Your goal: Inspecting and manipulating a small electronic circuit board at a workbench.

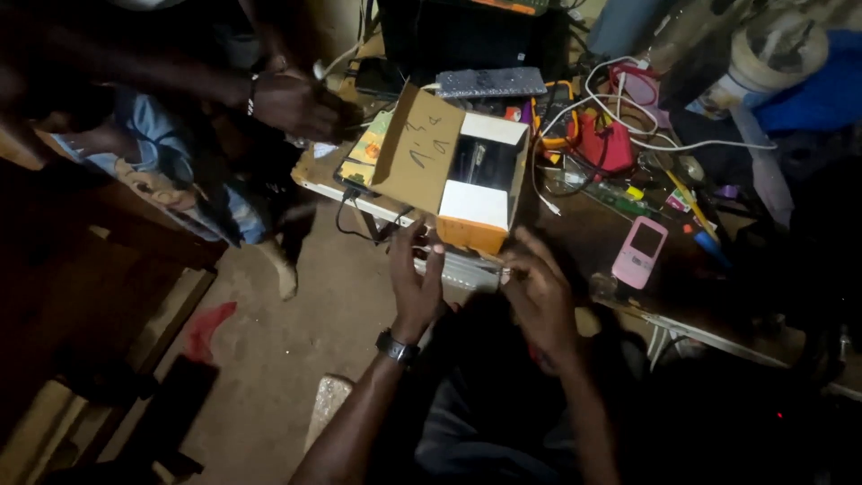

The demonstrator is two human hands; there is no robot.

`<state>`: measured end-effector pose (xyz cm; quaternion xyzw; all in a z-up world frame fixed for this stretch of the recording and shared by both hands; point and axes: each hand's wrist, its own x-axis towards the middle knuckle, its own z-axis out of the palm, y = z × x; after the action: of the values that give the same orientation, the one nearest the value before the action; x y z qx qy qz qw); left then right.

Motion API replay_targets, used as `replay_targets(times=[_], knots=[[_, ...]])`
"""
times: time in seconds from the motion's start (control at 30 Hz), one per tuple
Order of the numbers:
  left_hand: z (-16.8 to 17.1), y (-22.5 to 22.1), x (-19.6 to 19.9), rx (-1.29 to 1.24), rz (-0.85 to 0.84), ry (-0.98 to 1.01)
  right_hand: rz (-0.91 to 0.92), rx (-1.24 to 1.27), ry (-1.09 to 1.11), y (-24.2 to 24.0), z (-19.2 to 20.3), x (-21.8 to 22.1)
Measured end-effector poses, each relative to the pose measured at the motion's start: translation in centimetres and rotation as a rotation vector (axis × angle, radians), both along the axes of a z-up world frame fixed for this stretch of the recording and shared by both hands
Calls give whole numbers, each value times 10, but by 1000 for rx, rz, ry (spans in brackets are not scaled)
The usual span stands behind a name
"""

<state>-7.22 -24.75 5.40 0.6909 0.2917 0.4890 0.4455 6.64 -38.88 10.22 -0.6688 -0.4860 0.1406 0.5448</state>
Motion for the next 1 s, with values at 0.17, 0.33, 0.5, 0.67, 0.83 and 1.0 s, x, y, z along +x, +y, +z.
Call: replay_targets(times=[0.17,0.33,0.5,0.67,0.83,1.0], knots=[[-10,-17,0,-114,2,-85,-203,-65,628,-22,-64,11],[-7,-61,-11,-160,-192,15,-232,27,710,-29,-82,13],[-24,-78,-15,-283,-360,-37,-202,82,693,-33,-58,-9],[-54,-69,-10,-723,-430,-298,-114,4,608,-30,-61,-14],[-33,-60,-15,-700,-334,-260,-92,-9,598,-28,-50,-29],[-28,-54,-10,-680,-231,-247,-148,66,675,-36,-93,-30]])
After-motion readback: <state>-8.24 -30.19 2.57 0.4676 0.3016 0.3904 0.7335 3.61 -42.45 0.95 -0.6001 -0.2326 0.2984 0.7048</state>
